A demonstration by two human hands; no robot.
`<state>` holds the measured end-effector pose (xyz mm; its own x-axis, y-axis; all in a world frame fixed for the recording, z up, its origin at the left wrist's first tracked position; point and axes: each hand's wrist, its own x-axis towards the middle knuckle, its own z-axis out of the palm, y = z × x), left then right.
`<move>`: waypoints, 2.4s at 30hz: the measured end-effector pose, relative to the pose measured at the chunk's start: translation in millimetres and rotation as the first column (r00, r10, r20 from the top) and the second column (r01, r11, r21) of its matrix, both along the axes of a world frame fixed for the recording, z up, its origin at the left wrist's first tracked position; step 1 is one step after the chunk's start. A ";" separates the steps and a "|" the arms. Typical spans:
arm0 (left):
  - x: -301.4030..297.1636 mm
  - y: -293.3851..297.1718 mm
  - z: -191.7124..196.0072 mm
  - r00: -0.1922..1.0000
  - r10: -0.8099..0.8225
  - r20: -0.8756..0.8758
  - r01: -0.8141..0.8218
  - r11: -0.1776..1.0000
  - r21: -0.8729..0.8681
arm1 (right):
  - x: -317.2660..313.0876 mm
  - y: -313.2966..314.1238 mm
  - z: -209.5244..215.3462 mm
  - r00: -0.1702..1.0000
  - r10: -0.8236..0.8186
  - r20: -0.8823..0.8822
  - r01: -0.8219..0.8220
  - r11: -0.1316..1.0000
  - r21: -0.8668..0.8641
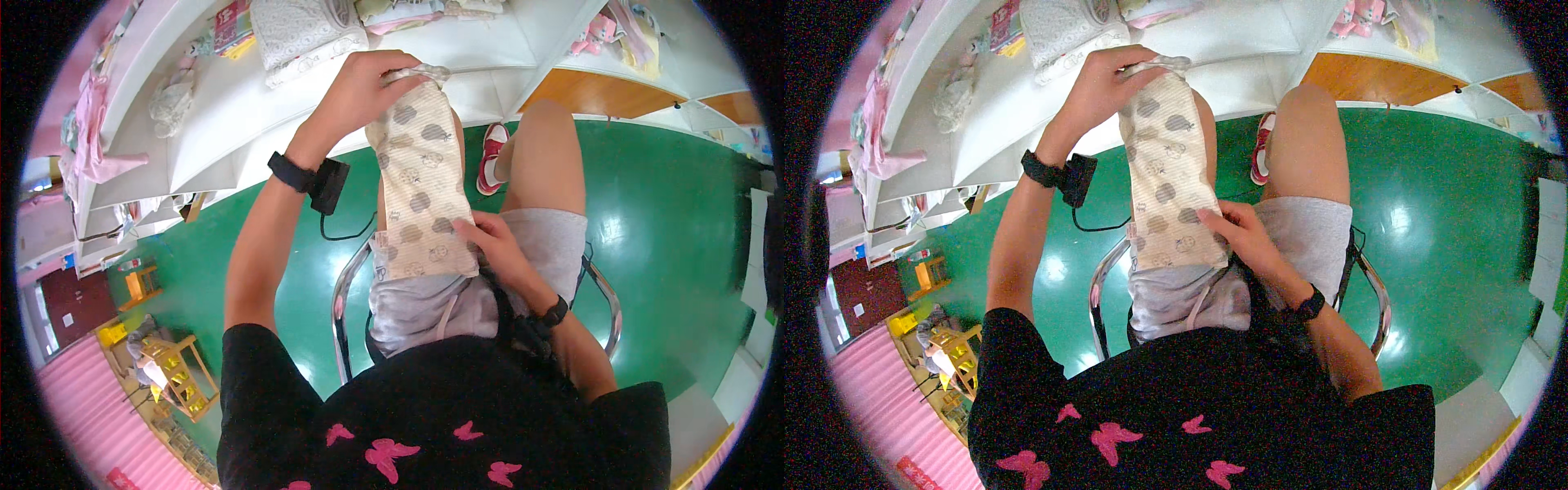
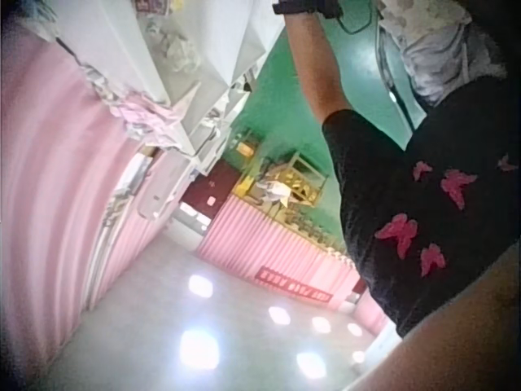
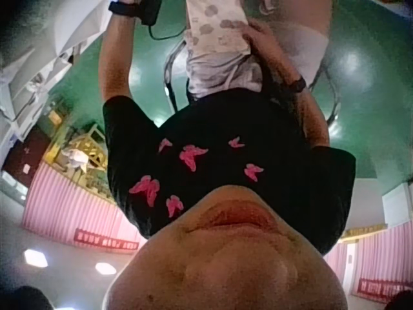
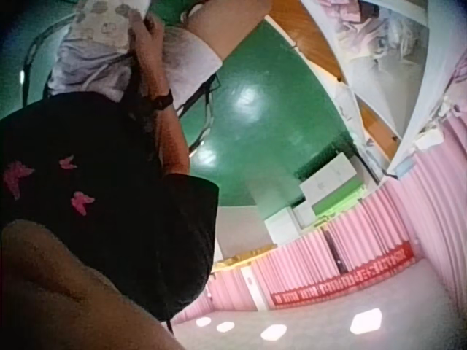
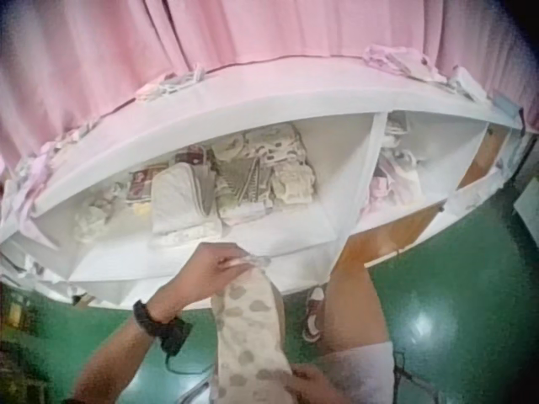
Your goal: Folding various baby clothing items, towels, and blankets and organizing them on shelves.
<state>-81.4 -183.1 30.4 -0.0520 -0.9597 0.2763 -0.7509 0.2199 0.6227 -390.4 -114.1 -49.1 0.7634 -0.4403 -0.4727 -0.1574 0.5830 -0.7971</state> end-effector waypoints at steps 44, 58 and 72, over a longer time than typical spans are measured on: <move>28.5 74.2 23.2 0.820 0.312 0.480 -0.370 0.929 0.028 | 108.5 -128.1 27.9 0.957 -0.257 0.138 0.257 0.966 0.015; -56.9 101.2 39.2 0.846 0.213 0.489 -0.207 0.976 -0.067 | 94.1 -137.1 23.2 0.937 -0.152 0.316 0.102 0.980 0.169; -107.5 112.2 -7.0 0.947 0.074 0.314 -0.076 0.997 -0.006 | 73.8 -124.9 9.4 0.943 -0.180 0.280 0.120 0.968 0.221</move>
<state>-188.9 -70.9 23.4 -0.0632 -0.9656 0.2522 -0.9225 0.1529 0.3544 -316.6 -239.0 -39.6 0.8141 -0.4814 -0.3247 0.1695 0.7319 -0.6601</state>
